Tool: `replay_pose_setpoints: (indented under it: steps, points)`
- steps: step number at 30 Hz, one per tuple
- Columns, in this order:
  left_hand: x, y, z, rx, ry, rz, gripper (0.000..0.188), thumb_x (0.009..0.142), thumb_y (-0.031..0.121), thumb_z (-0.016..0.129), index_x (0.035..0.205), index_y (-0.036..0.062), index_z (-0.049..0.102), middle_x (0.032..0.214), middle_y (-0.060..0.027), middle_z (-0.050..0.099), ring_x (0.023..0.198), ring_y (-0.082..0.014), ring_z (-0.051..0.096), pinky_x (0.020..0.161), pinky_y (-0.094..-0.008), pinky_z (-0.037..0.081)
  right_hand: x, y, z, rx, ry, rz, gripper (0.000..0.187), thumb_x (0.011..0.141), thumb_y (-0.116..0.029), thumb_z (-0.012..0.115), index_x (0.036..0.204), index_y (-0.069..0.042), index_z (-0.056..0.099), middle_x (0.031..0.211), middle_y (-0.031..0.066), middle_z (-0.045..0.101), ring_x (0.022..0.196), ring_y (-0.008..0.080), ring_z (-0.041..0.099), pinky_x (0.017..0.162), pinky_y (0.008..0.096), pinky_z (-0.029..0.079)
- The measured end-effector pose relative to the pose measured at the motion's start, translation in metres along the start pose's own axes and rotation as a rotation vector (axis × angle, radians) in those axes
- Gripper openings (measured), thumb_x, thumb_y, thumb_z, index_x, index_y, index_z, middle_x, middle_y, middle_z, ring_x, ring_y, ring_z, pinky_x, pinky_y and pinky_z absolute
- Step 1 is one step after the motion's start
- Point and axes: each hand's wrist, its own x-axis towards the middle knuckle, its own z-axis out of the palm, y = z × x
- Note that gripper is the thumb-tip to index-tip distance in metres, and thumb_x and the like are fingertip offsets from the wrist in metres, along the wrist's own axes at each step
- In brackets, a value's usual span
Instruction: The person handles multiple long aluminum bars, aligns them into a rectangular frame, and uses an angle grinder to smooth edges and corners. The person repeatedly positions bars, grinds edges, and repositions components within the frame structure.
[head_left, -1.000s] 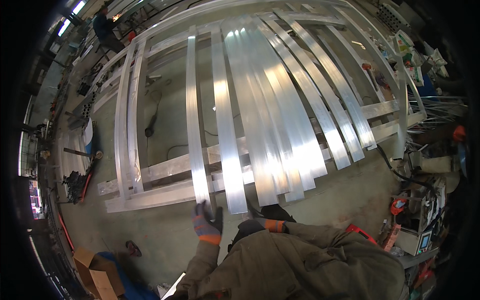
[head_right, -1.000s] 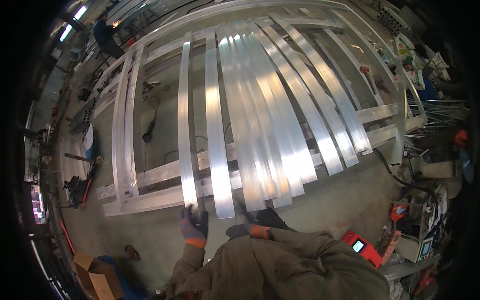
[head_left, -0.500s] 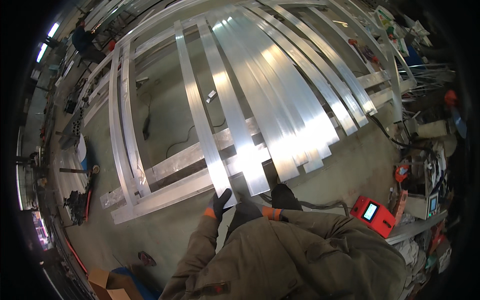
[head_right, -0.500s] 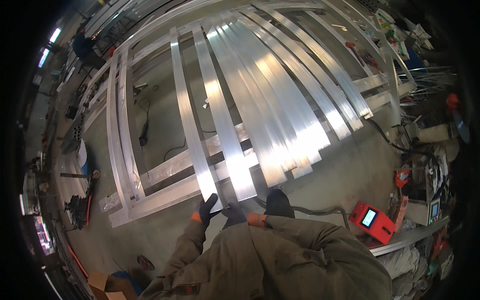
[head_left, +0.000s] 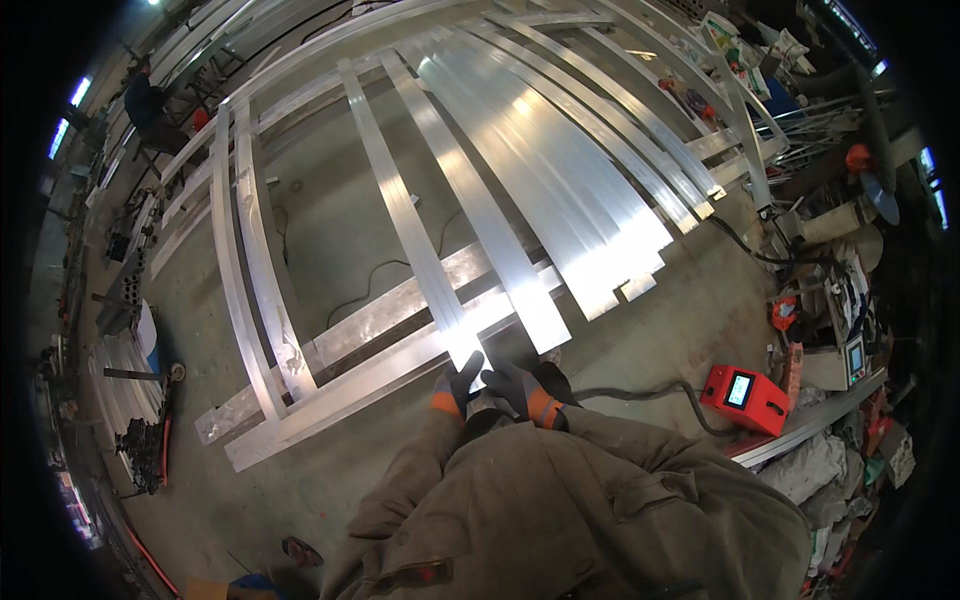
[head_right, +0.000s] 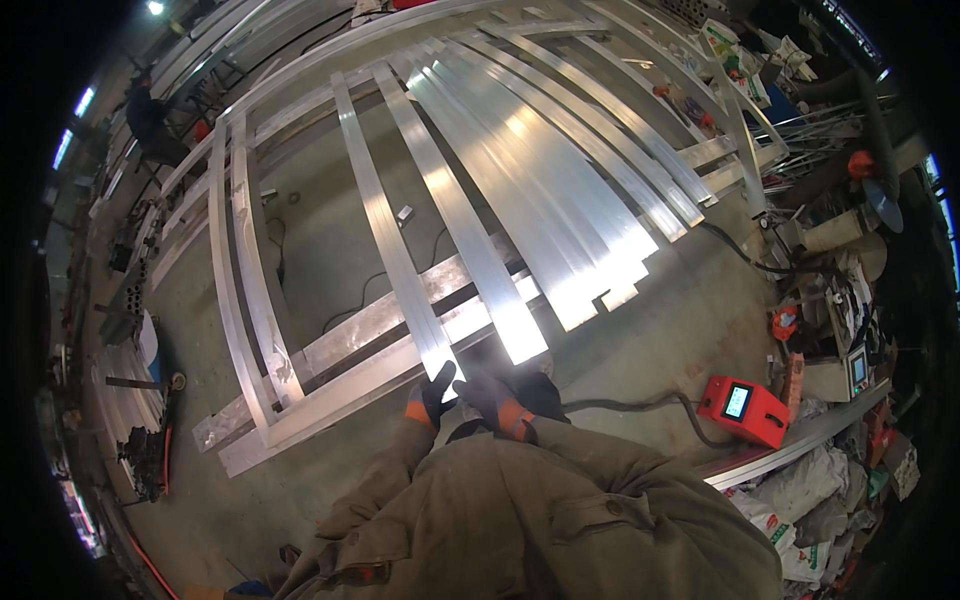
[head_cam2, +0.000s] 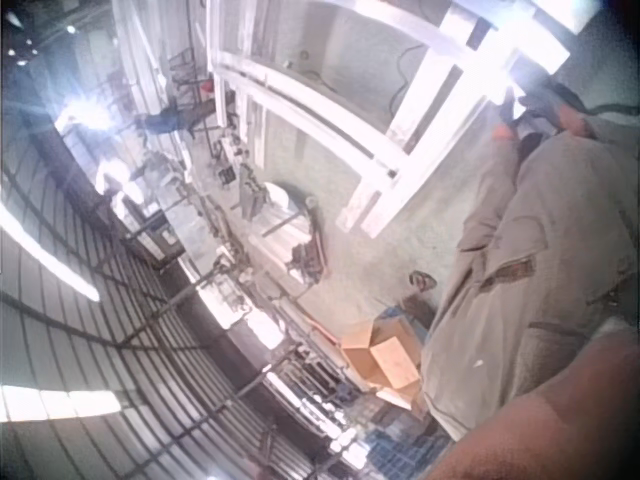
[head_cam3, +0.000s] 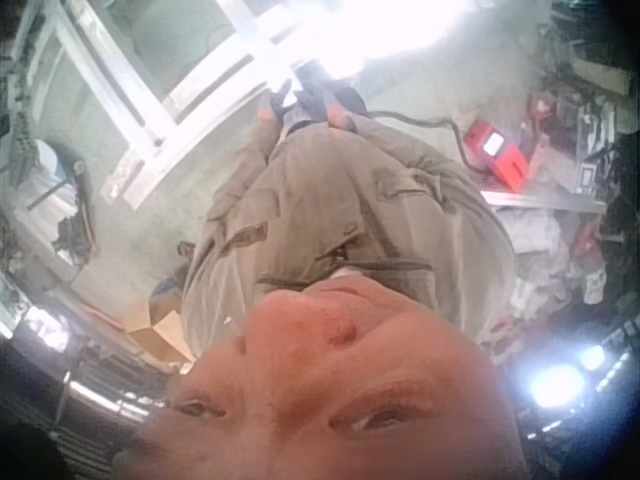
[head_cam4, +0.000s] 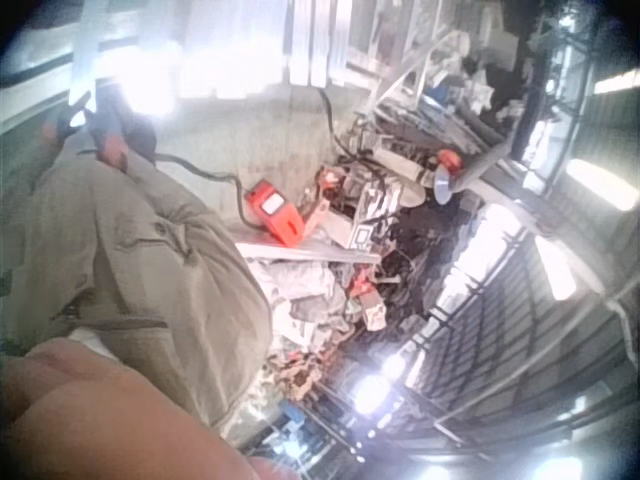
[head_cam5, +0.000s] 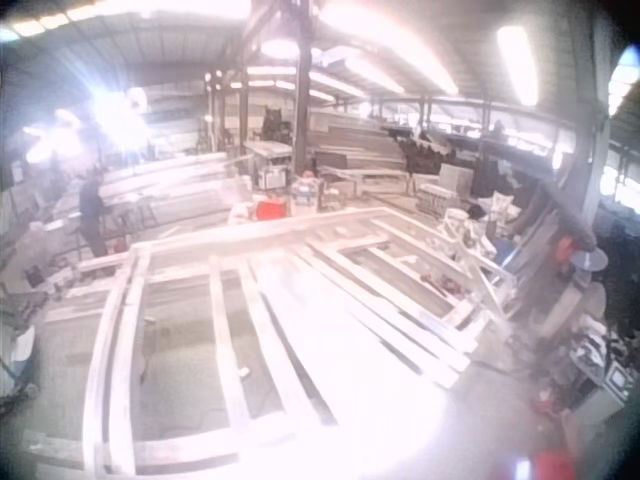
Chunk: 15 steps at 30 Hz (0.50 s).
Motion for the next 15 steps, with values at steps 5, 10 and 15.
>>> replay_pose_setpoints:
  steps: [5, 10, 15]
  points:
    - [0.019, -0.024, -0.012, 0.095, 0.067, 0.159, 0.071, 0.099, 0.054, 0.078, 0.151, 0.0077, 0.063, 0.147, -0.0072, 0.062, 0.135, -0.0252, 0.061, 0.1, -0.0453, 0.06, -0.001, 0.03, 0.011, 0.285, 0.14, -0.303, 0.035, 0.106, -0.04, 0.067, 0.111, -0.005, 0.069, 0.088, 0.0102, 0.069, 0.084, 0.0235, 0.066, 0.076, 0.041, 0.054]
    - [0.013, -0.032, -0.017, -0.055, 0.013, 0.179, 0.063, 0.106, 0.051, 0.07, 0.147, 0.0024, 0.065, 0.15, -0.0108, 0.062, 0.133, -0.0273, 0.064, 0.095, -0.0452, 0.065, 0.016, 0.066, 0.001, 0.435, 0.092, -0.217, 0.022, 0.105, -0.032, 0.067, 0.097, -0.012, 0.07, 0.077, 0.0094, 0.067, 0.075, 0.0261, 0.069, 0.069, 0.0426, 0.054]
    - [0.007, -0.034, -0.031, -0.52, -0.227, 0.002, 0.064, 0.111, 0.054, 0.061, 0.15, 0.0039, 0.06, 0.143, -0.011, 0.069, 0.136, -0.0286, 0.062, 0.114, -0.0451, 0.052, 0.043, 0.135, 0.014, -0.156, 0.152, -0.721, 0.017, 0.099, -0.025, 0.069, 0.088, -0.012, 0.073, 0.081, 0.0109, 0.071, 0.08, 0.031, 0.073, 0.07, 0.0472, 0.056]
